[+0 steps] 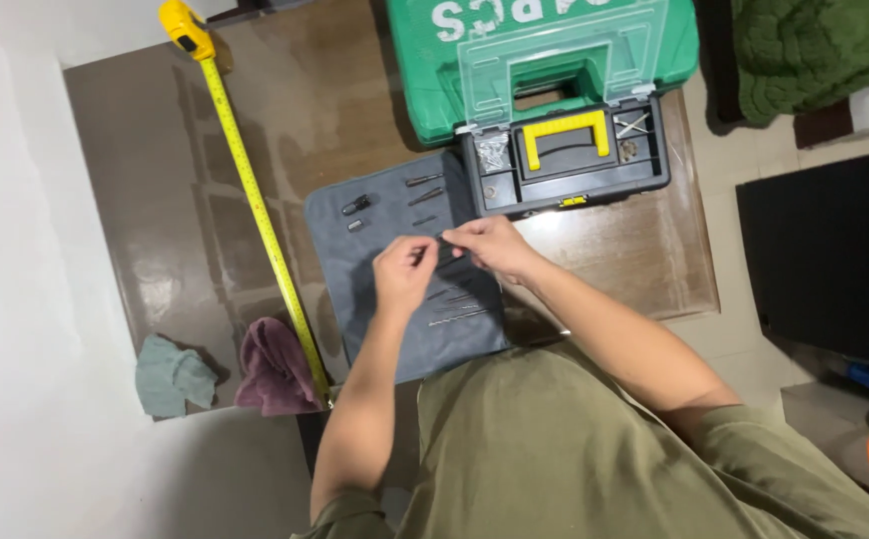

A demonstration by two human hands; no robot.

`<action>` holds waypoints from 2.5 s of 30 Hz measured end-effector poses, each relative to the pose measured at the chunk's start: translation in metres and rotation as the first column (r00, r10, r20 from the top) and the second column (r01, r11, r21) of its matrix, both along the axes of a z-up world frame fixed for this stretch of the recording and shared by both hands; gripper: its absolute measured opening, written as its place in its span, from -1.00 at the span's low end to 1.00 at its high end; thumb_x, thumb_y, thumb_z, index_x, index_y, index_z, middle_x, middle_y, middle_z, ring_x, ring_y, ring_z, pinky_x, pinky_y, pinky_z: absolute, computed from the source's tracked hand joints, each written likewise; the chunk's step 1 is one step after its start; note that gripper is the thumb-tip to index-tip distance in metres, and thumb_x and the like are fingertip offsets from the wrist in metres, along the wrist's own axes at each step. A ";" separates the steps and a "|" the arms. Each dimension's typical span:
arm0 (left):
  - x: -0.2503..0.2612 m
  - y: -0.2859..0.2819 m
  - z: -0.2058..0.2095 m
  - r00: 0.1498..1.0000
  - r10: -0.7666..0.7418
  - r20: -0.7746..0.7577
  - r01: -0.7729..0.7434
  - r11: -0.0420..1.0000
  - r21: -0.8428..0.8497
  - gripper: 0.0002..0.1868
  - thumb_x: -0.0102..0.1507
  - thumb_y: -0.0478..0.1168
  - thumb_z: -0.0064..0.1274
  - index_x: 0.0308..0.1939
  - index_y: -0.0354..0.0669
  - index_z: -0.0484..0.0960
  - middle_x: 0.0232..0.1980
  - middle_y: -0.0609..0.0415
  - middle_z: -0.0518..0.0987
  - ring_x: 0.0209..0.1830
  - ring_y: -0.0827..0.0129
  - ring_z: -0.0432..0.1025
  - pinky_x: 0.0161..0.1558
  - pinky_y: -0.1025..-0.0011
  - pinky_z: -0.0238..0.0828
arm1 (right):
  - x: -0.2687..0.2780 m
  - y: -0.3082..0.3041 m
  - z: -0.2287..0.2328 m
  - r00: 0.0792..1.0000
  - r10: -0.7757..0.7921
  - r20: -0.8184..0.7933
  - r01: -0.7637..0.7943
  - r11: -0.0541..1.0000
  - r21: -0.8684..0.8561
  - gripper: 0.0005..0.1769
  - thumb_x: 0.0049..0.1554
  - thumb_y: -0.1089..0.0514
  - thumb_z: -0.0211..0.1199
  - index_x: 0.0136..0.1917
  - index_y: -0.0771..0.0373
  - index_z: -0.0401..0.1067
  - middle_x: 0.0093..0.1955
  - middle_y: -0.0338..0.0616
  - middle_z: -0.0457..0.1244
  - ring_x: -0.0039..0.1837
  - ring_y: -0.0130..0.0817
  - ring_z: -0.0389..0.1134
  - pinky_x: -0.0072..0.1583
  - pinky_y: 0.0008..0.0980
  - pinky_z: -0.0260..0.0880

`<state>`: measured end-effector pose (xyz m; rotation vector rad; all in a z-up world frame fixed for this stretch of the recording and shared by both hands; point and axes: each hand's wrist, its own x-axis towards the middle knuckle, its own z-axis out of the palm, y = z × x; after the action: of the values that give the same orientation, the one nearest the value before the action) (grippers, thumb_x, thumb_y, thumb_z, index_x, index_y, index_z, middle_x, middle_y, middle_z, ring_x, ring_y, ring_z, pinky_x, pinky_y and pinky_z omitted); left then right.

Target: Organize and clean various drill bits and small hardware inside a multi-compartment toolbox.

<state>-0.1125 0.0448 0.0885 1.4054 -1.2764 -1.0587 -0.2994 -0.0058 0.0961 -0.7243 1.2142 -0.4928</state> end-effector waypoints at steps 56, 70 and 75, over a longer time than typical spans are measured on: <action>-0.075 -0.071 0.023 0.807 0.019 0.591 -0.013 1.000 -0.015 -0.89 0.23 -0.13 0.23 -0.20 0.01 0.71 -0.06 0.14 0.60 -0.14 0.06 0.55 -0.13 0.14 0.48 | -0.053 -0.074 0.004 0.418 -0.055 -0.907 -0.845 0.343 -0.410 -0.82 0.01 0.15 0.31 -0.11 0.24 0.50 -0.27 0.08 0.37 -0.17 0.07 0.45 -0.15 0.01 0.43; -0.063 -0.019 -0.001 0.997 0.072 -0.014 -0.073 0.995 -0.063 -0.78 0.32 -0.30 0.20 0.02 -0.32 0.71 -0.08 -0.02 0.70 -0.14 0.32 0.61 -0.09 0.40 0.54 | -0.047 -0.038 0.027 0.838 0.162 -0.522 -0.471 0.697 -0.540 -0.82 0.04 0.05 0.41 -0.17 0.18 0.59 -0.27 -0.10 0.43 -0.23 -0.19 0.46 -0.17 -0.27 0.42; -0.005 0.013 -0.062 0.734 0.420 -0.533 -0.121 0.854 0.506 -0.82 0.29 -0.39 0.14 -0.06 -0.44 0.68 -0.22 -0.05 0.65 -0.31 0.38 0.56 -0.21 0.48 0.58 | -0.005 -0.003 0.034 0.836 0.164 -0.524 -0.497 0.632 -0.594 -0.79 0.07 -0.03 0.41 -0.08 0.09 0.64 -0.22 -0.17 0.44 -0.18 -0.28 0.50 -0.13 -0.32 0.46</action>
<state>-0.1179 0.0581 0.0261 1.3290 -0.3163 -1.4977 -0.3049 -0.0089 0.1303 -1.7974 1.2280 -0.4969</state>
